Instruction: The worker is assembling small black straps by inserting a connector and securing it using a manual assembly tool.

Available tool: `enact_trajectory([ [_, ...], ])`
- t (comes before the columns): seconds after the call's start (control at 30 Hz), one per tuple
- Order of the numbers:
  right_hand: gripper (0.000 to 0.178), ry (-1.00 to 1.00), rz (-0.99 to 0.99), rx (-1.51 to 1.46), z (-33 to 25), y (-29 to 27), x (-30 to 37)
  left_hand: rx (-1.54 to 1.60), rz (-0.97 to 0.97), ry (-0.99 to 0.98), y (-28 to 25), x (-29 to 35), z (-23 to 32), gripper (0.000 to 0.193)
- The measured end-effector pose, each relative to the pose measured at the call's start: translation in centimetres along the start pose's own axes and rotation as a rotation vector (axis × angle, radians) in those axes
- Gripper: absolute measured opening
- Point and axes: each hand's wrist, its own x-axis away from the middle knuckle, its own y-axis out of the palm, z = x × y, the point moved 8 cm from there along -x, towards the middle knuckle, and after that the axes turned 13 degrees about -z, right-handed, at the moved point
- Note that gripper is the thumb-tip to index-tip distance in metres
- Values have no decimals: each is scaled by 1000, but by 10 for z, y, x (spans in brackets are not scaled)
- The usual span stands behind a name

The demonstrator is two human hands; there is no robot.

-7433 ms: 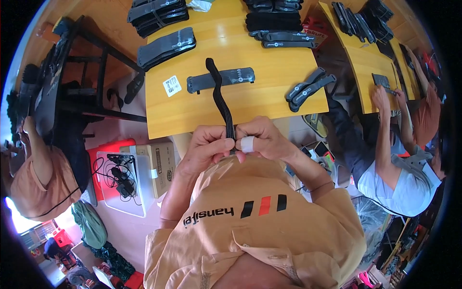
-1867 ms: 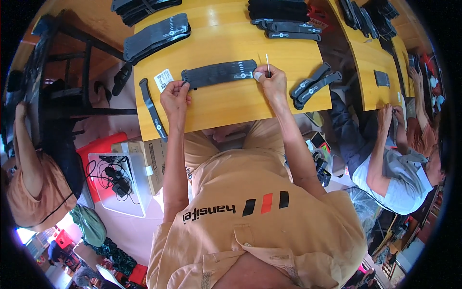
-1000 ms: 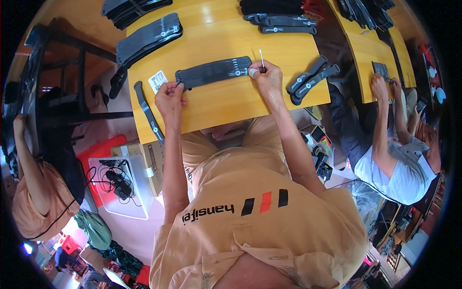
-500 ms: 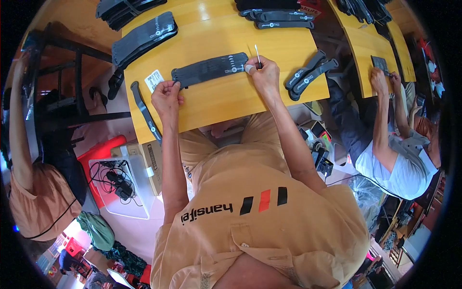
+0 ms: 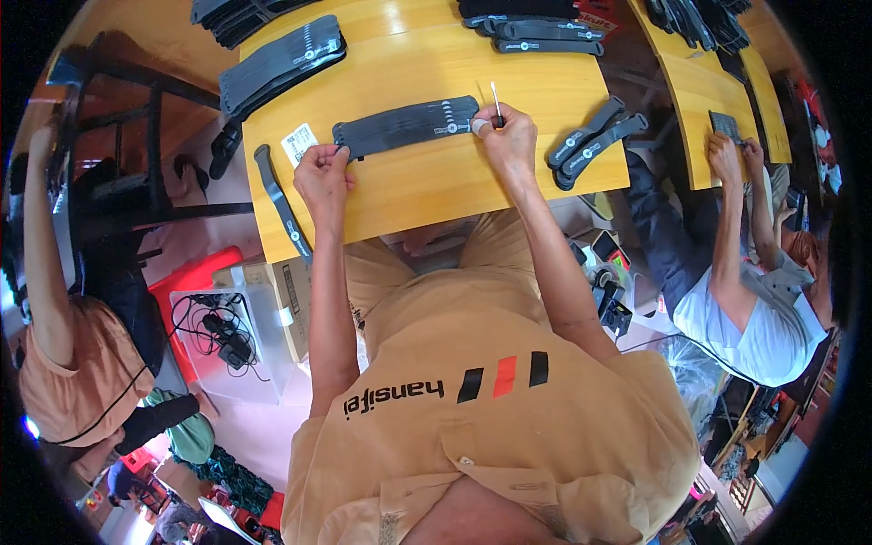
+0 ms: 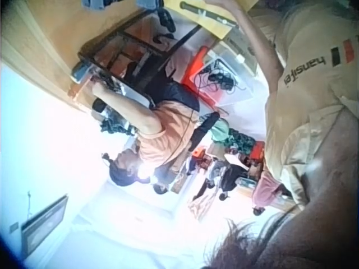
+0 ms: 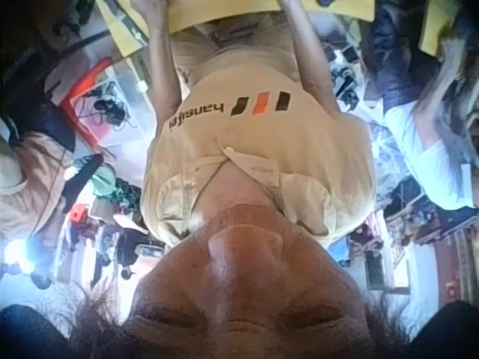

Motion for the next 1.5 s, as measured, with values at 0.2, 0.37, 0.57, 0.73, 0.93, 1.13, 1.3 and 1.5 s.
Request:
enact_trajectory([
  [0.2, 6, 8, -6, 5, -4, -1, 1, -25, 2, 13, 1, 1, 4, 12],
  [0.37, 6, 6, -5, -1, -2, 1, -2, -37, 15, 33, 1, 1, 5, 11],
  [0.57, 7, 28, 5, 20, -1, 1, 0, -42, 18, 41, 1, 0, 4, 11],
  [0.73, 7, 24, -6, 25, -3, 1, 1, -112, 38, -14, 0, 0, 6, 13],
  [0.93, 6, -18, 25, 76, -7, 2, 1, -127, 55, -56, -2, -1, 5, 15],
  [1.13, 6, -6, 13, 69, -8, 1, 1, -107, 54, -43, -2, 1, 8, 15],
  [1.3, 5, 22, 1, 83, -4, 2, 0, -74, 60, -51, -5, -3, 1, 16],
  [1.5, 7, 53, -12, 131, -6, 1, 0, -164, 88, -25, -12, -11, -5, 19],
])
